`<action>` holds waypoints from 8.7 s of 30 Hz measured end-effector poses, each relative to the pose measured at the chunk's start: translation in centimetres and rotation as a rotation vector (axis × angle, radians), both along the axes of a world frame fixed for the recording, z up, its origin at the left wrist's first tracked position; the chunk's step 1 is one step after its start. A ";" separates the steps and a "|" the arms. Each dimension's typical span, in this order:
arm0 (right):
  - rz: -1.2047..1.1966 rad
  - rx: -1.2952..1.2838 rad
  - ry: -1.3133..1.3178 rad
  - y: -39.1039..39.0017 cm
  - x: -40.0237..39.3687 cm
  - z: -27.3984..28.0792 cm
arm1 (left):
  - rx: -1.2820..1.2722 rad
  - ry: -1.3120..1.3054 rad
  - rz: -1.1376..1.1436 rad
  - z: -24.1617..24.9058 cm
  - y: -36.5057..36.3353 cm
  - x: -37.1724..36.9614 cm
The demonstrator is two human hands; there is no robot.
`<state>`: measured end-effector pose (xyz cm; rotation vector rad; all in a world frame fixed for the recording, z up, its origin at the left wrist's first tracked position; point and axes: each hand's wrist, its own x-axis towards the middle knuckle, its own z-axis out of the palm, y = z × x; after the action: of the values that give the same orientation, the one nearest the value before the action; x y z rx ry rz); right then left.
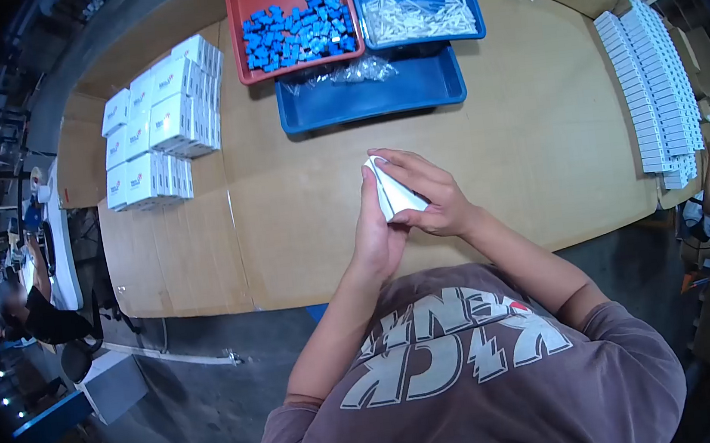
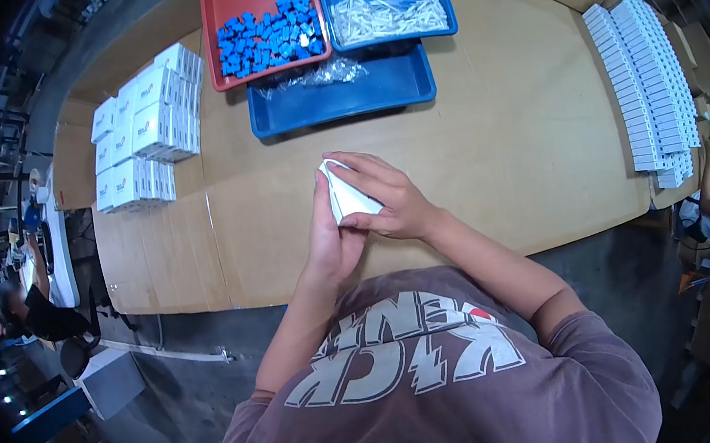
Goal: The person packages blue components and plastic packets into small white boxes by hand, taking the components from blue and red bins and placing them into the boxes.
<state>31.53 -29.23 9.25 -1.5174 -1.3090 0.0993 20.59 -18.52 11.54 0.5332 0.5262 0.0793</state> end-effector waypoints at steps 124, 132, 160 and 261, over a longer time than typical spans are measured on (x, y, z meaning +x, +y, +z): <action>-0.042 -0.066 1.314 -1.2 -3.4 -0.4 | 0.547 -0.340 0.299 1.5 -0.2 0.4; 0.283 0.146 1.708 -1.8 -3.1 -1.6 | 0.563 -0.378 0.208 1.3 -0.9 0.0; -0.081 -0.063 1.175 2.0 -5.7 4.0 | 1.263 -0.211 0.406 -2.8 1.0 0.1; -0.036 -0.181 0.953 0.3 -2.7 2.2 | 1.079 -0.148 0.231 -2.5 0.7 -0.8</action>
<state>28.86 -28.96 11.45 -1.3534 -0.5079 0.8277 19.75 -17.83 9.09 1.5017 0.3636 0.6414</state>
